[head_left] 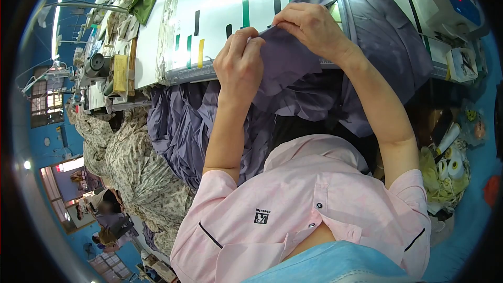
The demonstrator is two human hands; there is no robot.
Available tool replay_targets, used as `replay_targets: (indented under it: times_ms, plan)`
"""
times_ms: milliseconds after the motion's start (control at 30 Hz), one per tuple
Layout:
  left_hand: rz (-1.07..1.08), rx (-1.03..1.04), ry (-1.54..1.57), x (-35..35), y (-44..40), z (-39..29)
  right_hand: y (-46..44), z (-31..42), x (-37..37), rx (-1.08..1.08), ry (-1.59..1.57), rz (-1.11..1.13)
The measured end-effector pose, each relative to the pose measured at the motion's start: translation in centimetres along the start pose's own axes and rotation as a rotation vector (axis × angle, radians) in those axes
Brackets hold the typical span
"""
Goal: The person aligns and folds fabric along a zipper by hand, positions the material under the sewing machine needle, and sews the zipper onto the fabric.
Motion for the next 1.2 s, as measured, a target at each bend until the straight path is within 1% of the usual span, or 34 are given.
replay_targets:
  times_ms: [33,133,233,333,433,533,633,733,767,833,867,900,933,1000,1033,1067,1100,1167,1200]
  plan:
    - [-0.001,-0.037,0.015,0.2,0.3,0.5,0.2,0.0,0.0,-0.004,0.011,-0.033]
    - [-0.054,-0.292,0.215,0.7,0.9,2.5,0.8,0.5,-0.1,-0.023,0.047,-0.092]
    - [0.006,-0.479,0.174,1.8,1.4,3.3,1.0,1.0,-0.3,-0.046,0.085,-0.093]
    - [0.121,-0.495,0.158,3.2,1.7,3.6,1.2,1.1,-0.2,-0.056,0.102,-0.104]
    - [0.172,-0.583,0.211,3.9,1.9,4.2,1.2,1.4,-0.5,-0.075,0.126,-0.139]
    - [0.143,-0.575,0.245,3.8,1.8,4.2,1.5,1.7,-0.4,-0.105,0.167,-0.161]
    - [0.019,-0.323,0.203,2.7,0.4,2.2,2.1,1.4,-0.5,-0.024,0.162,-0.206]
    - [-0.084,-0.251,0.248,2.0,-0.4,0.4,4.3,1.5,-3.1,0.046,0.132,-0.489]
    - [-0.059,-0.255,0.254,2.1,-0.4,0.0,5.7,0.7,-4.1,0.161,0.182,-0.582]
    - [0.039,-0.021,0.354,3.1,0.1,-2.7,10.5,-3.8,-0.7,0.549,-0.134,-0.626]
    - [0.093,0.098,0.406,3.5,0.7,-4.1,11.9,-4.8,0.4,0.746,-0.297,-0.645]
    - [0.203,0.231,0.444,4.2,1.9,-6.2,13.0,-3.4,1.5,0.757,-0.406,-0.494]
    - [0.31,0.362,0.48,4.7,3.4,-8.6,14.5,-2.5,2.7,0.678,-0.324,-0.312]
    - [0.513,0.396,0.471,6.9,6.2,-10.4,17.9,-0.3,5.2,0.455,-0.175,0.01]
    - [0.615,0.409,0.458,8.1,7.5,-10.5,19.6,-0.2,6.0,0.421,-0.21,0.023]
    - [0.716,0.419,0.443,9.3,8.9,-10.4,20.6,-0.2,6.0,0.43,-0.189,0.079]
    - [0.733,0.415,0.454,10.0,9.9,-10.3,21.7,-0.3,6.0,0.438,-0.167,0.134]
    - [0.683,0.362,0.483,10.6,10.3,-10.1,23.2,-0.6,4.3,0.547,-0.014,0.328]
    - [0.66,0.334,0.497,10.6,10.6,-10.1,23.5,-0.7,2.6,0.487,0.157,0.274]
Point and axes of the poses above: each hand's wrist, its own y-axis away from the middle knuckle, its own x-axis out of the palm, z = x × y, the point moved 9 cm from there along -y, towards the middle knuckle, and after that the axes turned 14 degrees about -z, right-handed, at the moved point
